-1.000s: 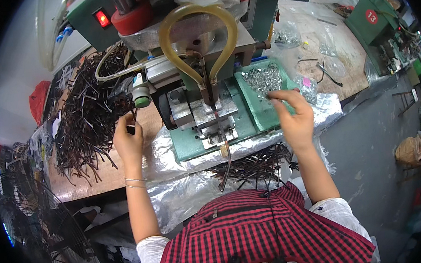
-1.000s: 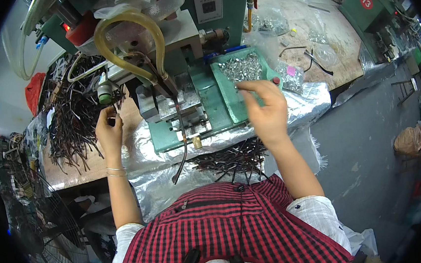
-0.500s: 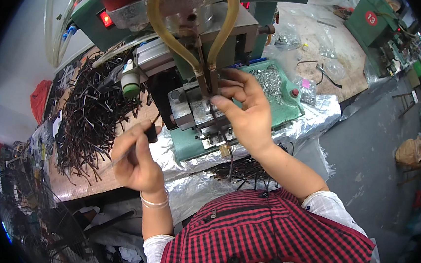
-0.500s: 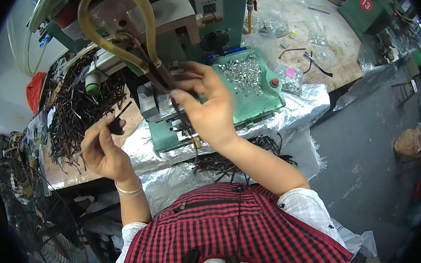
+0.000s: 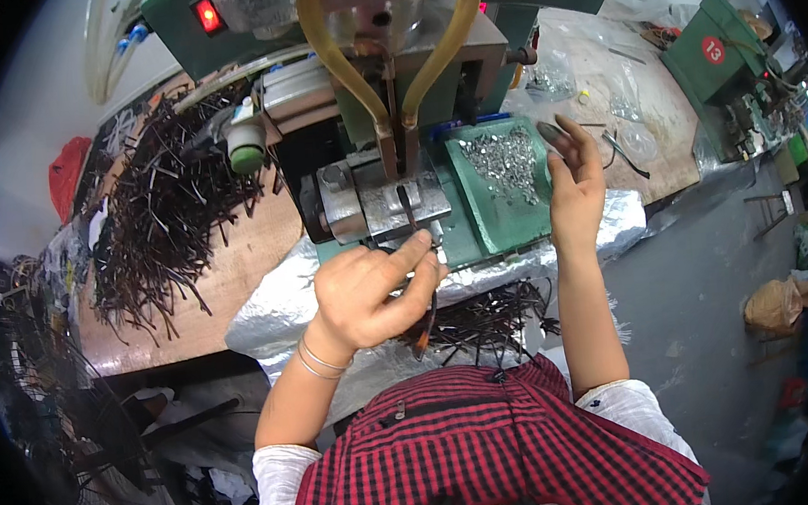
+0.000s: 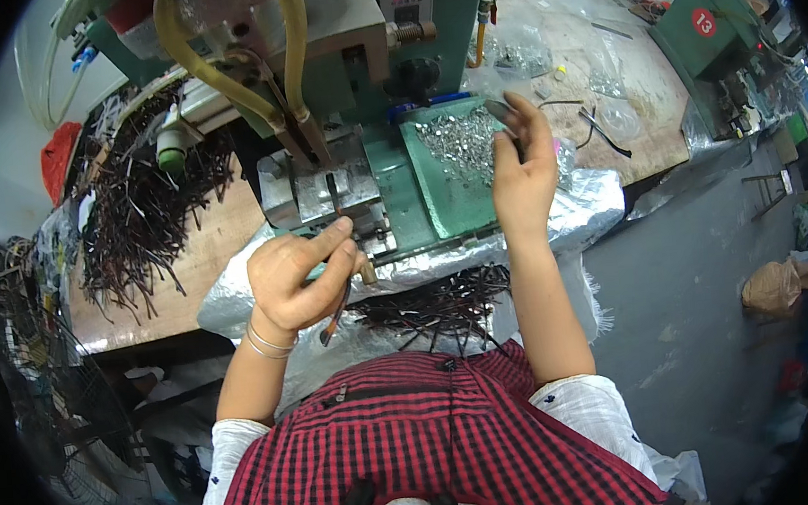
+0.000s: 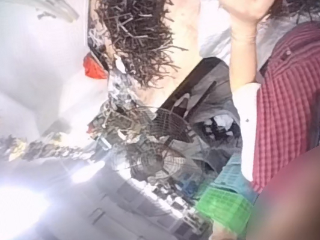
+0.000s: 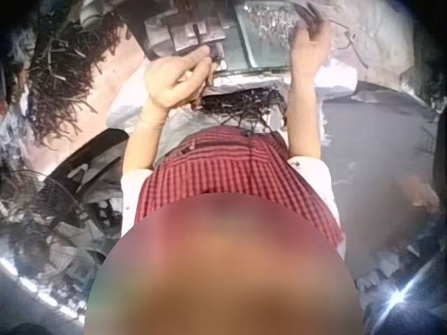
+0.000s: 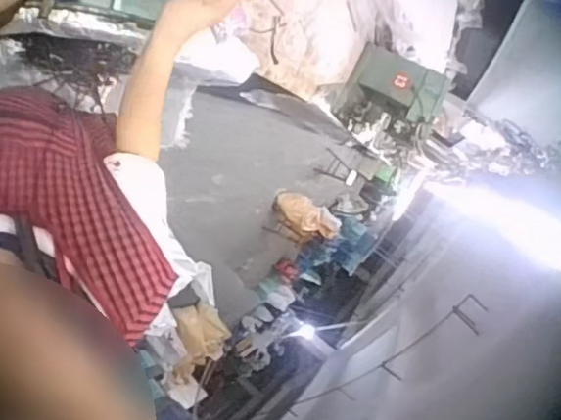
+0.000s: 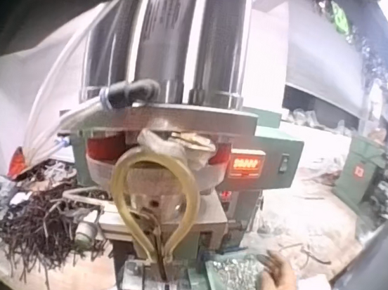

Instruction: The person repeatedly picks up thin dark rods and small metallic components, inserts them into a machine, and removes the assembled items. The person handles the components one at a time and places the finished items into a tray.

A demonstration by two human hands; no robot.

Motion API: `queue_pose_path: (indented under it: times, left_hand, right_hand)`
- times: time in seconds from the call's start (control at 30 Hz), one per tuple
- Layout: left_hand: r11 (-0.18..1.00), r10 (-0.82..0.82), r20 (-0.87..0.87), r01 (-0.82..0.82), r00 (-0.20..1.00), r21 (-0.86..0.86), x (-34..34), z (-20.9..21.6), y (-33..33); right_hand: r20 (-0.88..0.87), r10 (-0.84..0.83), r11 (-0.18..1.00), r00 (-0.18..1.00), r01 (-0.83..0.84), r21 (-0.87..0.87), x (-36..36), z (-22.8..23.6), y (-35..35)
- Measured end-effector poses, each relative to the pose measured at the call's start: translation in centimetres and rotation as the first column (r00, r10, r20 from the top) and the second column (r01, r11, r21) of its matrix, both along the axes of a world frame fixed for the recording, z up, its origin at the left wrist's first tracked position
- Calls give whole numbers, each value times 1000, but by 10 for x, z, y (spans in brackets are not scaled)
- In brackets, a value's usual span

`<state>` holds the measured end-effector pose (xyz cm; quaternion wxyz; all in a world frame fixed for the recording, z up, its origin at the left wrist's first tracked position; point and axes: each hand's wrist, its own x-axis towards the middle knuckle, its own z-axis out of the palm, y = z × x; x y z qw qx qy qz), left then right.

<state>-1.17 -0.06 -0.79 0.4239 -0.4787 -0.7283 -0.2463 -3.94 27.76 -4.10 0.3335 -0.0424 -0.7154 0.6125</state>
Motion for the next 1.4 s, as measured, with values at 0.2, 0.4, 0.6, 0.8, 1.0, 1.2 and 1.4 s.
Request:
queue_pose_path:
  times: [0.2, 0.4, 0.6, 0.8, 1.0, 1.2, 1.4]
  left_hand:
    - [999, 25, 4, -25, 1000, 20, 1, 2, 0]
    - [996, 51, 140, -61, 989, 65, 17, -2, 0]
    - [968, 242, 174, -251, 954, 28, 52, -38, -54]
    - [683, 531, 505, -696, 681, 221, -23, -41, -114]
    - [383, 876, 440, -837, 196, -390, -111, -106, -110]
    - [476, 704, 670, -857, 236, -199, -112, -109, -118]
    - [665, -100, 927, -669, 363, 333, -77, -85, -159]
  right_hand:
    - [200, -69, 890, 977, -30, 456, 22, -35, 9]
    - [208, -202, 724, 957, 3, 690, 23, -31, -15]
    - [169, -206, 566, 964, -24, 824, 8, -36, -19]
    - [89, -185, 710, 979, 70, 700, 14, -38, -12]
    - [60, -151, 748, 987, 74, 659, 15, -27, -16]
    - [43, -269, 759, 962, 185, 624, 46, -40, 14]
    - [111, 100, 936, 989, -131, 328, 41, 11, -36]
